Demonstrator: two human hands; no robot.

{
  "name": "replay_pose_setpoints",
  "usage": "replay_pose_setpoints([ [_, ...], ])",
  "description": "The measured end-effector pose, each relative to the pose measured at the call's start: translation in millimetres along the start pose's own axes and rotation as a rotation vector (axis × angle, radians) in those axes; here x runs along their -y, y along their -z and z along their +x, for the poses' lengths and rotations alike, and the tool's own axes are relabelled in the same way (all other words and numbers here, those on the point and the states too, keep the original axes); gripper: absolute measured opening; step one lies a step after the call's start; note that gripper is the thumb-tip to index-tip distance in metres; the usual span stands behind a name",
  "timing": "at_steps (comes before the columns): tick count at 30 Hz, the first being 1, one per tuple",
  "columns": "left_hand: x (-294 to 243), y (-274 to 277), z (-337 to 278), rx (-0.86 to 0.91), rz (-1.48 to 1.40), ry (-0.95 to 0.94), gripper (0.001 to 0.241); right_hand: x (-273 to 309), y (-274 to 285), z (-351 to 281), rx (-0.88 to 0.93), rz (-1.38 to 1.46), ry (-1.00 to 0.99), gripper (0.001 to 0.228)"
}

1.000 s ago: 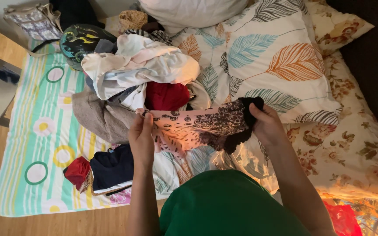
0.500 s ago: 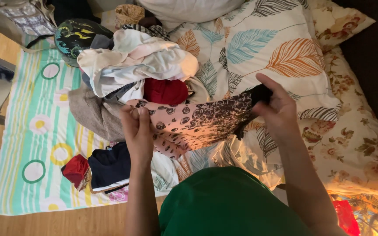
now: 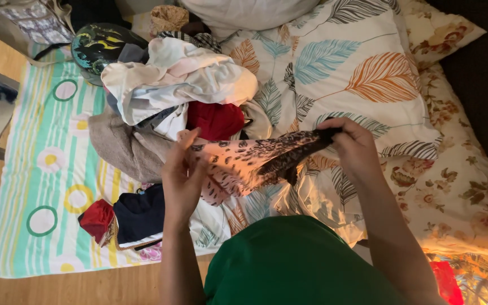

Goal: The person folds a pink patterned garment, a black garment, and a red patterned garment on a bed. They smooth and fold each item by hand, placing the finished folds into a neat pile on the bed surface.

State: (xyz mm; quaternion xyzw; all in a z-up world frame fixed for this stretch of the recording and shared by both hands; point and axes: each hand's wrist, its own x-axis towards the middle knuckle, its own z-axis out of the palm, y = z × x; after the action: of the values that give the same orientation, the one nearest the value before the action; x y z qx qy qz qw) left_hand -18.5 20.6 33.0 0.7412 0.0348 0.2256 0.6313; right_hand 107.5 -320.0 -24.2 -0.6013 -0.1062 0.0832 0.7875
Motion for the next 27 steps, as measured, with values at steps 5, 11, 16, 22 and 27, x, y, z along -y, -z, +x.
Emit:
replay_pose_setpoints([
  [5, -4.2, 0.3, -2.5, 0.004, 0.114, -0.031, 0.048, 28.5, -37.4, -12.3, 0.007, -0.354, -0.040, 0.041],
  [11, -9.1, -2.2, 6.8, -0.044, 0.366, -0.175, 0.033, 8.6, -18.7, -5.6, -0.042, -1.032, 0.195, 0.033],
  [16, -8.2, 2.6, 16.7, -0.044, 0.536, -0.219, 0.017, 59.5, -16.3, -0.5, 0.092, -0.995, 0.275, 0.022],
  [22, 0.5, -5.0, 24.1, -0.110, 0.617, -0.457, 0.016, 55.9, -2.4, -9.3, 0.306, 0.095, 0.089, 0.012],
  [27, 29.7, -6.9, 18.6, -0.052, 0.277, 0.001, 0.012, 35.1, 21.4, -10.6, 0.217, -0.020, 0.127, 0.029],
])
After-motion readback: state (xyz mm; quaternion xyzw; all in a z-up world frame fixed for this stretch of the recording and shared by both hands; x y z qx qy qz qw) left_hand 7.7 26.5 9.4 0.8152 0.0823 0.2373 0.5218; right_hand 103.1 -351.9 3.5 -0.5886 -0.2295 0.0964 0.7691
